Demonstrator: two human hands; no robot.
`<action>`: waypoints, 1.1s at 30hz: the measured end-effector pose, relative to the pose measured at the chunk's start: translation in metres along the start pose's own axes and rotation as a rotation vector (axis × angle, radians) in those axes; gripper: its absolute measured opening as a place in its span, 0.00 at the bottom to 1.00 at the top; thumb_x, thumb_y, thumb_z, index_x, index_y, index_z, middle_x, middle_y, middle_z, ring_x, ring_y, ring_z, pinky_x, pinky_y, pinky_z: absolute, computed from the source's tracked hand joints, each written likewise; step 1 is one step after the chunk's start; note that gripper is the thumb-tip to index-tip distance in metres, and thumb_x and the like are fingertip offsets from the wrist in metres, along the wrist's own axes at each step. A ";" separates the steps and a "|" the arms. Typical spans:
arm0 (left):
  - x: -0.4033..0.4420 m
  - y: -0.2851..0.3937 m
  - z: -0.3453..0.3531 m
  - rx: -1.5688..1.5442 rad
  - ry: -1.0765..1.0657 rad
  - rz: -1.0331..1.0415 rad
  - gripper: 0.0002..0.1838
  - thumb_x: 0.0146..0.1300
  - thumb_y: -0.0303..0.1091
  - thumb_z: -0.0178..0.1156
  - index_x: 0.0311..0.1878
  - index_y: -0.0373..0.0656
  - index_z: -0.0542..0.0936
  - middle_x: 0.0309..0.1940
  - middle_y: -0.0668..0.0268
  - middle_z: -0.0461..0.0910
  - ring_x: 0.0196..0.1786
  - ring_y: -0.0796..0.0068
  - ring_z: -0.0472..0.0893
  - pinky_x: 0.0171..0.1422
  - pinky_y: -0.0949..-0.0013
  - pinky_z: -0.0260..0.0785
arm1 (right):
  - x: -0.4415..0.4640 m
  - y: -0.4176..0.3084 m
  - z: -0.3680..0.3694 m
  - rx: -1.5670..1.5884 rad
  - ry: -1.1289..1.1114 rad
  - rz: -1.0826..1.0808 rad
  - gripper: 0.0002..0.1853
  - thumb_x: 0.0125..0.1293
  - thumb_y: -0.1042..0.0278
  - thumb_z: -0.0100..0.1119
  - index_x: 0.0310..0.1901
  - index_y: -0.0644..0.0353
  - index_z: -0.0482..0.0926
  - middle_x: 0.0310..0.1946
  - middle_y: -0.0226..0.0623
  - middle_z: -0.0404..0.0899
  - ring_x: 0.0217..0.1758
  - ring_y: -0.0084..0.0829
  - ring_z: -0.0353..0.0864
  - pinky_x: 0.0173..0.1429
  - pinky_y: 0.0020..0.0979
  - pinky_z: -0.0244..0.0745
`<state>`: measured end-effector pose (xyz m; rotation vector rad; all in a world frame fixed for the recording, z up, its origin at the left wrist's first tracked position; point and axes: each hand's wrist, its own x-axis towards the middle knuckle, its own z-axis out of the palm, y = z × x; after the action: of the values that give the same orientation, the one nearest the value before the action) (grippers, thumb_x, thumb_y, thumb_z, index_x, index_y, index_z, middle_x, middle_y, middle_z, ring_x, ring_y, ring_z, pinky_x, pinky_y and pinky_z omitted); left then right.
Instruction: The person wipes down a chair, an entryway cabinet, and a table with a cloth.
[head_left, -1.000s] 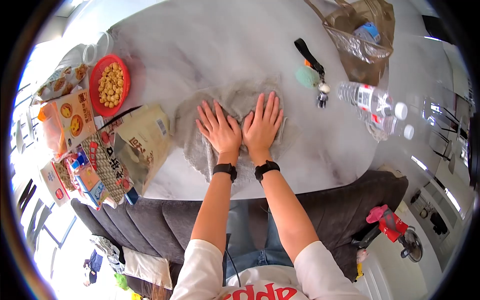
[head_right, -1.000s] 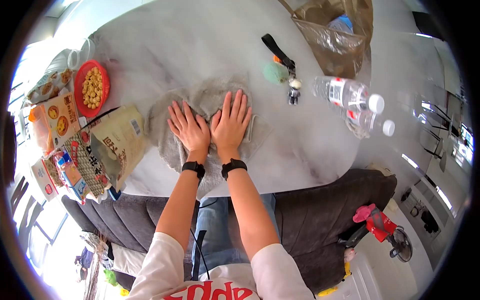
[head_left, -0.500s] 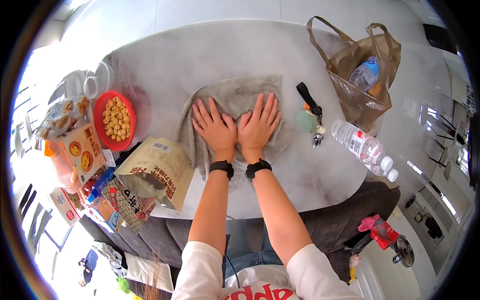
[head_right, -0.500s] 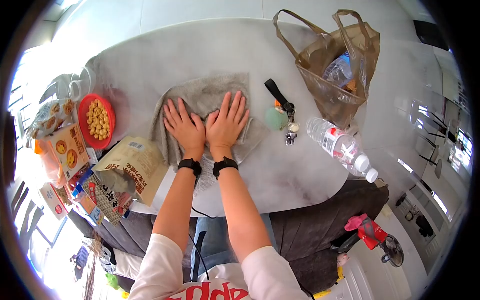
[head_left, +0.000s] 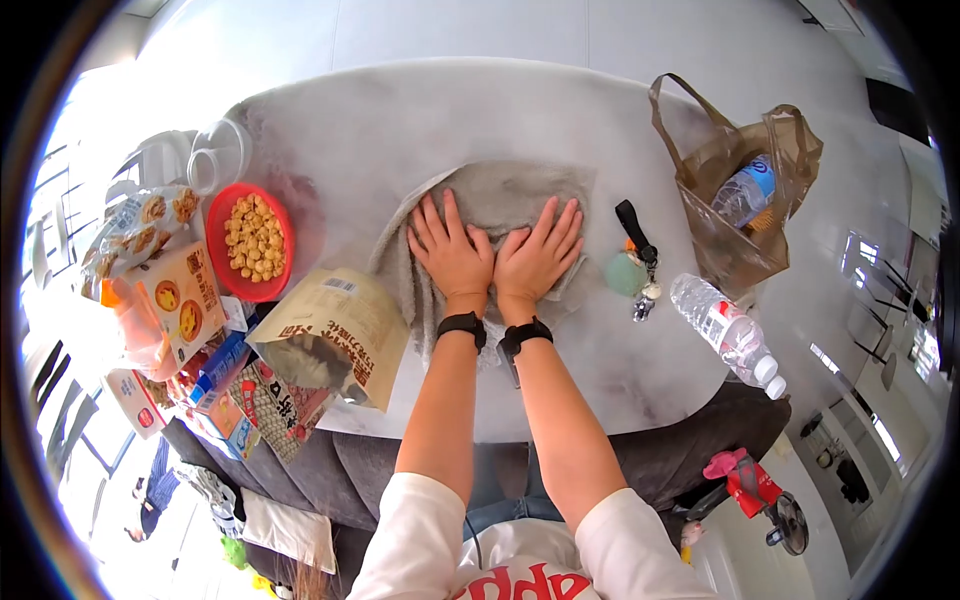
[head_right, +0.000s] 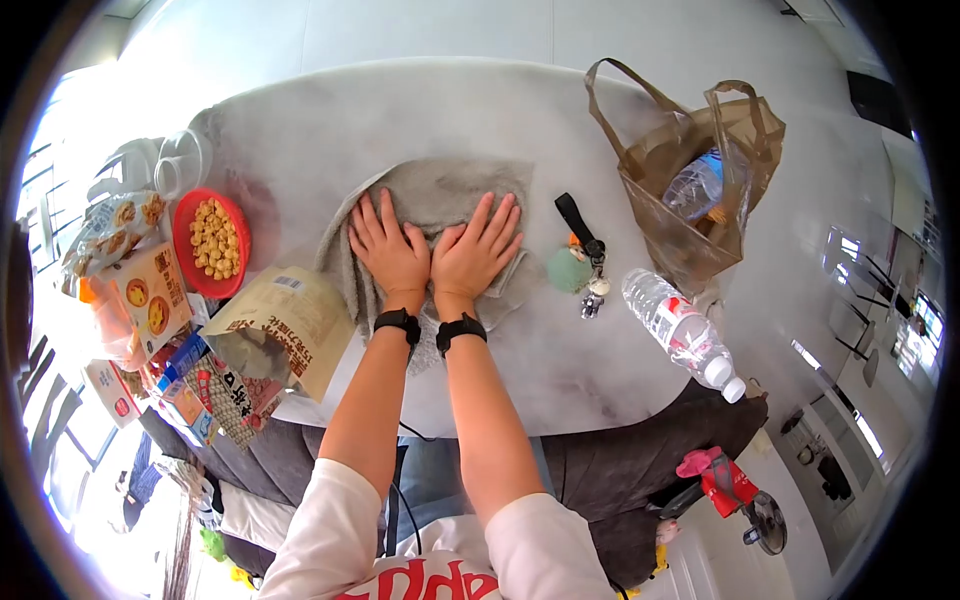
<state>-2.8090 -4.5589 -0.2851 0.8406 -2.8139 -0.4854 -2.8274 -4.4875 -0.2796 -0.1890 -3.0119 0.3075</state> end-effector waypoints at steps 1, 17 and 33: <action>-0.001 0.002 -0.001 -0.004 0.000 -0.002 0.30 0.54 0.36 0.48 0.63 0.44 0.65 0.66 0.53 0.59 0.68 0.53 0.56 0.69 0.48 0.44 | -0.001 0.001 -0.002 0.005 0.006 -0.007 0.30 0.57 0.66 0.43 0.64 0.58 0.60 0.68 0.45 0.53 0.71 0.45 0.51 0.70 0.51 0.44; -0.006 -0.004 0.012 -0.020 0.219 0.096 0.26 0.56 0.37 0.48 0.60 0.42 0.68 0.62 0.53 0.63 0.66 0.53 0.60 0.67 0.48 0.47 | -0.006 0.009 0.010 0.116 0.224 -0.063 0.24 0.56 0.66 0.46 0.56 0.62 0.68 0.63 0.48 0.61 0.68 0.46 0.56 0.69 0.50 0.48; -0.124 -0.034 -0.011 -0.043 0.065 0.270 0.25 0.60 0.37 0.45 0.60 0.40 0.68 0.65 0.57 0.61 0.70 0.59 0.55 0.72 0.52 0.42 | -0.107 0.084 -0.021 0.185 0.057 -0.447 0.26 0.54 0.67 0.48 0.58 0.61 0.68 0.64 0.46 0.61 0.67 0.46 0.58 0.68 0.47 0.51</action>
<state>-2.6859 -4.5195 -0.2943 0.4497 -2.7863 -0.4648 -2.7100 -4.4167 -0.2871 0.4743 -2.8387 0.5154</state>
